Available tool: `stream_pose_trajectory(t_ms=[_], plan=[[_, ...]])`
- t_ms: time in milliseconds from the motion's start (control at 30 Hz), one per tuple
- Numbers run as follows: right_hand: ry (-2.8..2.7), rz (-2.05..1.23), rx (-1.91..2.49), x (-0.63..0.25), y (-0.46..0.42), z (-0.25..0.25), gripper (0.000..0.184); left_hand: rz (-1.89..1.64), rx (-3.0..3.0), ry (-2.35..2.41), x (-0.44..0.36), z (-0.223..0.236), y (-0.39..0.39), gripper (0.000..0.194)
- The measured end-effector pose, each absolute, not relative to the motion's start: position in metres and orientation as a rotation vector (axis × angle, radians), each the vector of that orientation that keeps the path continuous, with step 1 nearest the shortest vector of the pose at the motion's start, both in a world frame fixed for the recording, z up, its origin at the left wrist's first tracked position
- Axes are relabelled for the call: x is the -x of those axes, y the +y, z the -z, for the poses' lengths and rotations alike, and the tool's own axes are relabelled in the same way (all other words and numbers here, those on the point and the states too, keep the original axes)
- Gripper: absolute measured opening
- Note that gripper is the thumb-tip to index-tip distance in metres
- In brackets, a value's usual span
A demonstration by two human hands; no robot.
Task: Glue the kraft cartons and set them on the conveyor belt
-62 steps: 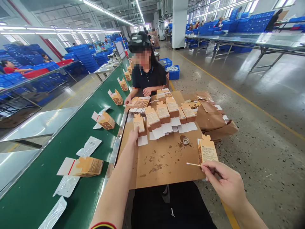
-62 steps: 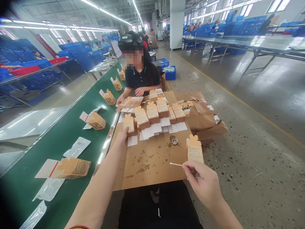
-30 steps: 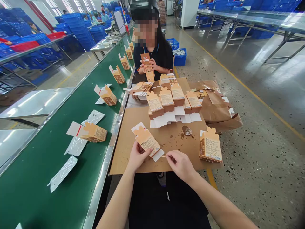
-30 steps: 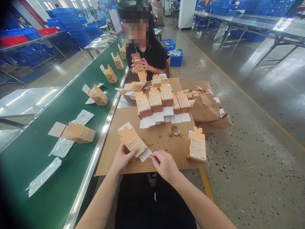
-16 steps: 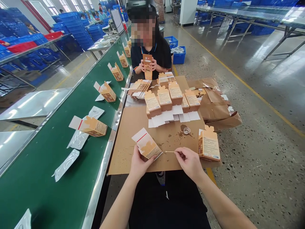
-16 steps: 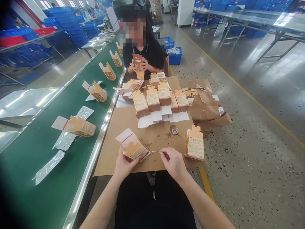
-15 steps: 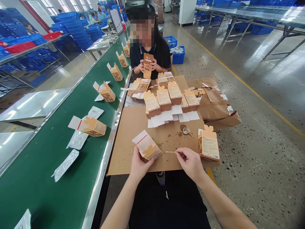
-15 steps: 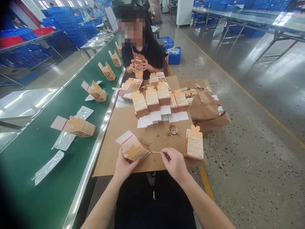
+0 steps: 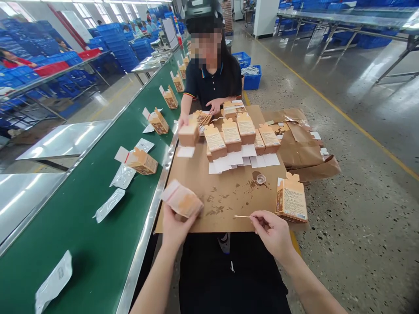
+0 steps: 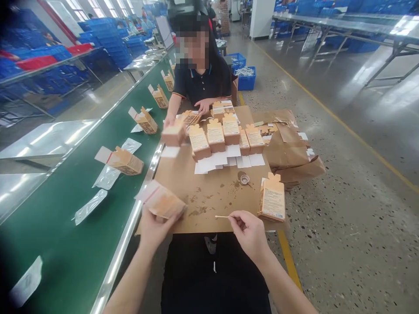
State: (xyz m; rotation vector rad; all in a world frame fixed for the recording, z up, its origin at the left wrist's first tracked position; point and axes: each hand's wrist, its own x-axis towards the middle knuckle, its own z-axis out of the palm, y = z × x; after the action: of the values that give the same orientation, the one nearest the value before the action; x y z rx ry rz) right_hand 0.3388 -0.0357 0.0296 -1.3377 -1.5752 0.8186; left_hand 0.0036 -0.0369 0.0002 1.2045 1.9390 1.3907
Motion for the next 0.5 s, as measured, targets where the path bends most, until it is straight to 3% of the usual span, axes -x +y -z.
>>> stream_pose_trajectory(t_ms=[233,500], plan=[[-1.523,-0.898,1.403,-0.352,-0.036,-0.034,0.048,-1.510,-0.632,2.492,0.127,-0.027,-0.087,0.091],[-1.650,-0.903,1.261,-0.326,-0.019,-0.047,0.039,-1.391,-0.610,2.557,0.144,-0.012,-0.078,0.084]])
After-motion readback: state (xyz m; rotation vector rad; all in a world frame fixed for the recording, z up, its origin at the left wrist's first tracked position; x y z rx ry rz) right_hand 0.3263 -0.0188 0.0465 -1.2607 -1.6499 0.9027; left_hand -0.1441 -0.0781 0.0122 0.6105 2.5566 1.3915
